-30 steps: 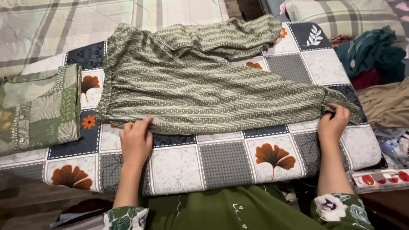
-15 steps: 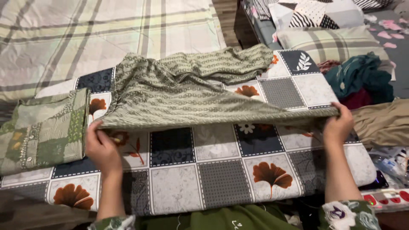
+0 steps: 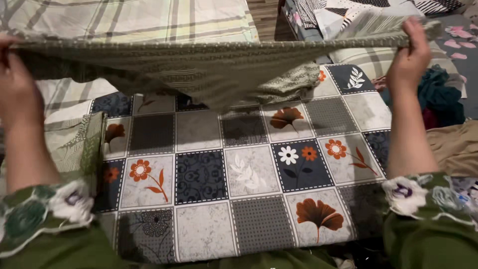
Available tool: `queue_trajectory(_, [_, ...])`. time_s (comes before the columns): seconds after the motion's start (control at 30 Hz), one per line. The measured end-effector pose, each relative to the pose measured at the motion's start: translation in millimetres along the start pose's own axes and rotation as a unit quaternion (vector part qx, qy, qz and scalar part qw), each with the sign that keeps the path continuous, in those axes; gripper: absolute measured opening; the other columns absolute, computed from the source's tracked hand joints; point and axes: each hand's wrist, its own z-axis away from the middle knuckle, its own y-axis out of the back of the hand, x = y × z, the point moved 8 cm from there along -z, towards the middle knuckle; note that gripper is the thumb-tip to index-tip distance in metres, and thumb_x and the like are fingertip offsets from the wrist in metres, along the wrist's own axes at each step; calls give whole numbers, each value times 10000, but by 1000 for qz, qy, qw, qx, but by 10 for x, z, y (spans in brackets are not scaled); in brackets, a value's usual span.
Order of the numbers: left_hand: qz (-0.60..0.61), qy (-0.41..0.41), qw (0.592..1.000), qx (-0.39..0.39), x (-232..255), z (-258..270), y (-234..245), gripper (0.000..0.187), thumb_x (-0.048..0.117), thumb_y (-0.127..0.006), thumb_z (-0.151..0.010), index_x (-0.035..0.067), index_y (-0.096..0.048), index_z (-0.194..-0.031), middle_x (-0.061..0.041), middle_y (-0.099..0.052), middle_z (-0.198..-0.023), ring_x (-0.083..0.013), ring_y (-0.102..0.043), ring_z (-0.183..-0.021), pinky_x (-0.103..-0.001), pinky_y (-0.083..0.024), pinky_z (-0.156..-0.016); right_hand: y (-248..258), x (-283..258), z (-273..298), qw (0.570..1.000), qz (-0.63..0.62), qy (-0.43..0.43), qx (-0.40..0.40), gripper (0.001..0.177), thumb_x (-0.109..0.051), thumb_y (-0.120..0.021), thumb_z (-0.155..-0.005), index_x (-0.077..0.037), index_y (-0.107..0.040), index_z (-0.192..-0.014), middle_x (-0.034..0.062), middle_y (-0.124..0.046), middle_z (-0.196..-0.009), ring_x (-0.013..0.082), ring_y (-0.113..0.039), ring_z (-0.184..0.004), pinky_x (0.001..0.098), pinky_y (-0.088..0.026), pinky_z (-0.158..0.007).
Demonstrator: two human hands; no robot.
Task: The person folds a green patterned top and a pair of matching patterned trousers on an ironing board, smoothing each piece with their hands after every fold.
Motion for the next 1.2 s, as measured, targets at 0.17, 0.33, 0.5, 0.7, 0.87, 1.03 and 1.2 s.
queue_trajectory(0.17, [-93,-15,995,-24,-769,859,53,294,-161,-442,-1168,-79,-662,-1346,-222,-623,-1234,-344,-543,-1076,-420,-406,-999,250,-154,653,996,61,38,-52,650,251,-359,-795,208,-626,-1386,385,-522,-1438,486,-451,-1368,580,-374,-1138])
queue_trajectory(0.33, [-125,73,983,-109,-857,2236,-209,282,-145,-598,-1107,-7,-749,-1302,-173,-714,-1207,-305,-595,-968,-406,-464,-946,528,117,1848,991,50,-41,-117,692,236,-367,-759,166,-617,-1400,382,-520,-1468,457,-466,-1405,497,-334,-1184])
queue_trajectory(0.5, [-71,237,949,-196,-795,3525,-510,243,-27,-579,-1057,39,-720,-1244,-148,-715,-1243,-282,-655,-1170,-371,-468,-1029,751,465,3043,946,73,-193,-249,707,200,-365,-765,7,-634,-1390,324,-510,-1502,401,-476,-1407,407,-315,-1202])
queue_trajectory(0.7, [-139,127,962,-197,-283,3868,-468,274,-75,-580,-1047,12,-720,-1267,-171,-691,-1033,-374,-605,-974,-446,-450,-971,999,241,3182,901,105,-263,-328,660,142,-396,-815,-71,-634,-1393,283,-447,-1572,398,-429,-1440,411,-302,-1184])
queue_trajectory(0.87, [-142,147,959,-196,-127,4198,-420,323,-80,-569,-1040,34,-707,-1308,-163,-698,-1092,-368,-618,-1012,-453,-439,-1049,1324,149,3310,902,112,-270,-318,681,181,-384,-814,-73,-631,-1396,318,-437,-1569,398,-424,-1446,378,-292,-1192])
queue_trajectory(1.03, [-220,130,949,-186,69,4421,-361,335,-43,-641,-1057,107,-725,-1344,-87,-681,-1036,-327,-594,-1010,-429,-425,-1037,1560,91,3436,907,135,-247,-312,701,185,-389,-797,-51,-631,-1411,355,-442,-1559,432,-420,-1450,411,-303,-1193])
queue_trajectory(1.2, [-352,128,920,-114,231,4463,-200,492,5,-687,-880,319,-817,-1235,46,-693,-1282,-315,-509,-1145,-488,-336,-993,1721,234,3484,895,179,-236,-335,752,84,-384,-725,-93,-661,-1401,344,-487,-1549,524,-458,-1371,569,-259,-1143])
